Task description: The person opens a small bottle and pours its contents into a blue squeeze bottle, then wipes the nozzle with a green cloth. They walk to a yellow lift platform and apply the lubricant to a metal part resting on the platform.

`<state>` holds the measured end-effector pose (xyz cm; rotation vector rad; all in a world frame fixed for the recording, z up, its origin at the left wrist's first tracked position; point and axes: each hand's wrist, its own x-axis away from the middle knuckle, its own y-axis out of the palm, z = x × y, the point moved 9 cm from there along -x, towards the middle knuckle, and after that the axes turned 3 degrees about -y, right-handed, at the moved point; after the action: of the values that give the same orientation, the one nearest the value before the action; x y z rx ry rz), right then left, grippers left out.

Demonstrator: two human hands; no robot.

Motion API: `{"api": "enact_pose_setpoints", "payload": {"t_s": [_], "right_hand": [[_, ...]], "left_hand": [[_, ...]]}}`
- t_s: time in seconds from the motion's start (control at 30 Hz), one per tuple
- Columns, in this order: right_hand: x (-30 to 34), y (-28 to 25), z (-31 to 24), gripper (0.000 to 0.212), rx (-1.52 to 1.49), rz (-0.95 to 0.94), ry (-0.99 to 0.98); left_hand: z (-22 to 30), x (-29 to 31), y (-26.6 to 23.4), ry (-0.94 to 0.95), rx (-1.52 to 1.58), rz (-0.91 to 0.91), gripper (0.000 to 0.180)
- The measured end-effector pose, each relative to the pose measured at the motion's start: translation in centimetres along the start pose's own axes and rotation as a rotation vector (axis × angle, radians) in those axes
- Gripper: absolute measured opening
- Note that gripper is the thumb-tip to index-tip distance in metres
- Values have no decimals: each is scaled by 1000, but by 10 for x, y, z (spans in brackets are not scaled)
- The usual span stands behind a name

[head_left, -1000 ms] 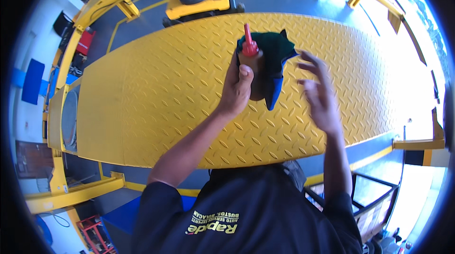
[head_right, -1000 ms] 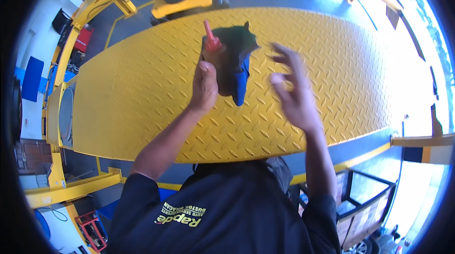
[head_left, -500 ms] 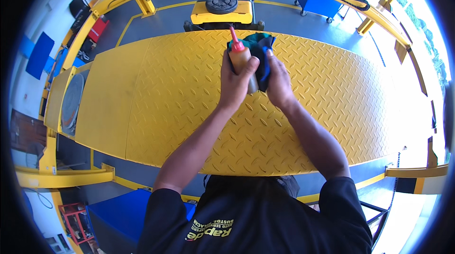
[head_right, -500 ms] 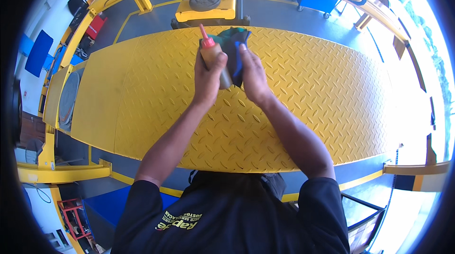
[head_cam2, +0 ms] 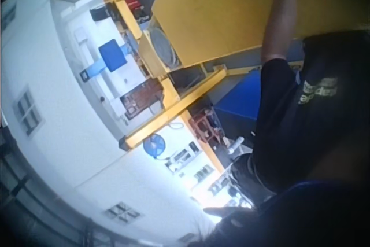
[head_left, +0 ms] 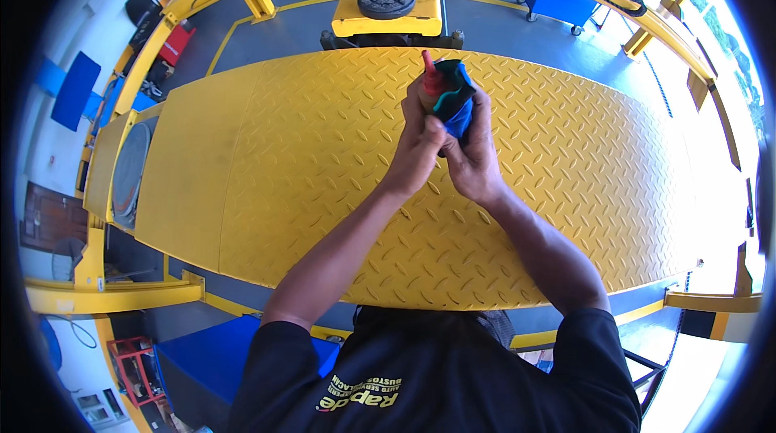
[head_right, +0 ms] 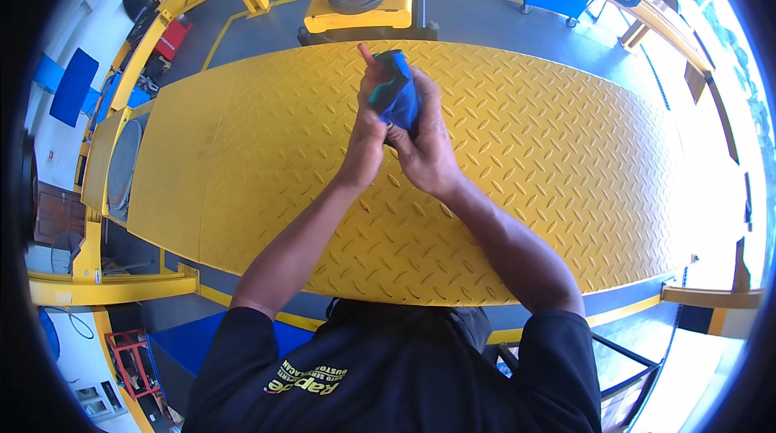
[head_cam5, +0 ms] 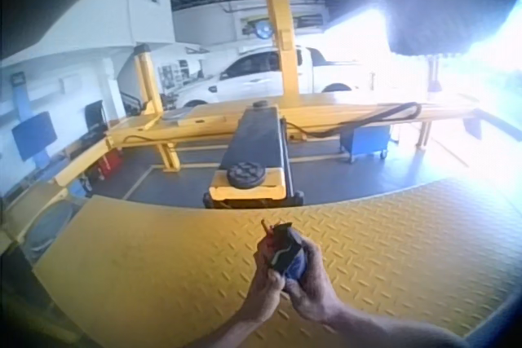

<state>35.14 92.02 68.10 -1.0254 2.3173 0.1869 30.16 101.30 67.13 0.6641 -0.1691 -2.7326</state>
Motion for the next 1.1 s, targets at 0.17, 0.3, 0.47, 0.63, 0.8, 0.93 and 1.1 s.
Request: {"api": "enact_pose_setpoints", "payload": {"t_s": [0.17, 0.3, 0.47, 0.63, 0.8, 0.93, 1.1], "right_hand": [[6, -5, 0, 63, 50, 107, -32], [-1, -17, 13, 39, -204, 326, 139], [-7, -31, 28, 36, -287, 341, 222], [-6, -33, 60, 49, -619, 282, 437], [-8, -12, 14, 58, -180, 78, 229], [-13, -16, 14, 52, 15, 69, 146], [-22, -52, 31, 49, -194, 267, 332]], "left_hand": [[7, 0, 15, -82, 42, -12, 110], [-5, 5, 20, -88, 130, 27, 93], [-13, -5, 21, -280, 196, -68, 77], [-11, -15, 0, -288, 116, -67, 69], [-17, -8, -3, -202, -213, -106, 65], [-20, -8, -3, -107, -296, -166, 82], [-13, -7, 2, -224, -125, -164, 82]]}}
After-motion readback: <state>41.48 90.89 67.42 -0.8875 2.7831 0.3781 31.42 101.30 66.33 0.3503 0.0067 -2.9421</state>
